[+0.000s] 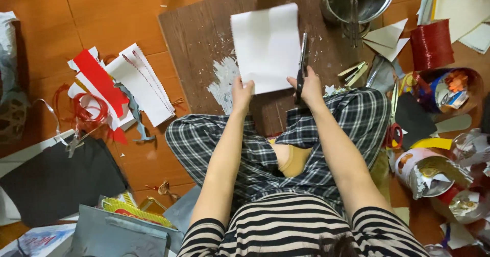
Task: Cutting a white sheet of paper with scissors while sitting on the floor
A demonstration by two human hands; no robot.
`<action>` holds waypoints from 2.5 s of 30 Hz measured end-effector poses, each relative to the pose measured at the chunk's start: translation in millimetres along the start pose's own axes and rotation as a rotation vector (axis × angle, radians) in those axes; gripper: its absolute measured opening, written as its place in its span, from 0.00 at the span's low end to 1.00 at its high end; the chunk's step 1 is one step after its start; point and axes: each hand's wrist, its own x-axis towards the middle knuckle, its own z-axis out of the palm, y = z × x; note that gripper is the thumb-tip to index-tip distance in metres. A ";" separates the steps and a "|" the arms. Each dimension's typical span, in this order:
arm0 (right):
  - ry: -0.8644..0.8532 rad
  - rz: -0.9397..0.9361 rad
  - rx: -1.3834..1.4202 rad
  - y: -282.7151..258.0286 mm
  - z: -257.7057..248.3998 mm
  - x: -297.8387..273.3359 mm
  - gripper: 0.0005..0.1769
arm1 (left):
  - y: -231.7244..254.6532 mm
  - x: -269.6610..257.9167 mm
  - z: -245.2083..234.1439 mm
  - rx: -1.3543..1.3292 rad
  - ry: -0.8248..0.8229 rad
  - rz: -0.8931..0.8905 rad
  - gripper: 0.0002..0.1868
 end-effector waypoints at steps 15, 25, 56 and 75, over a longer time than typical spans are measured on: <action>-0.227 -0.168 0.206 -61.9 6.5 -77.0 0.59 | 18.8 39.3 -32.6 -0.095 0.105 0.154 0.42; -0.653 -0.079 0.180 -36.6 67.1 -64.2 0.53 | 50.8 10.5 -40.5 -0.291 -0.013 0.039 0.58; -0.290 -0.064 0.222 -46.5 85.8 -80.1 0.47 | 31.8 14.2 -20.9 -0.249 0.003 -0.060 0.60; -0.268 -0.192 0.238 -27.7 85.4 -45.8 0.46 | 41.3 1.4 -22.8 -0.206 -0.163 0.044 0.56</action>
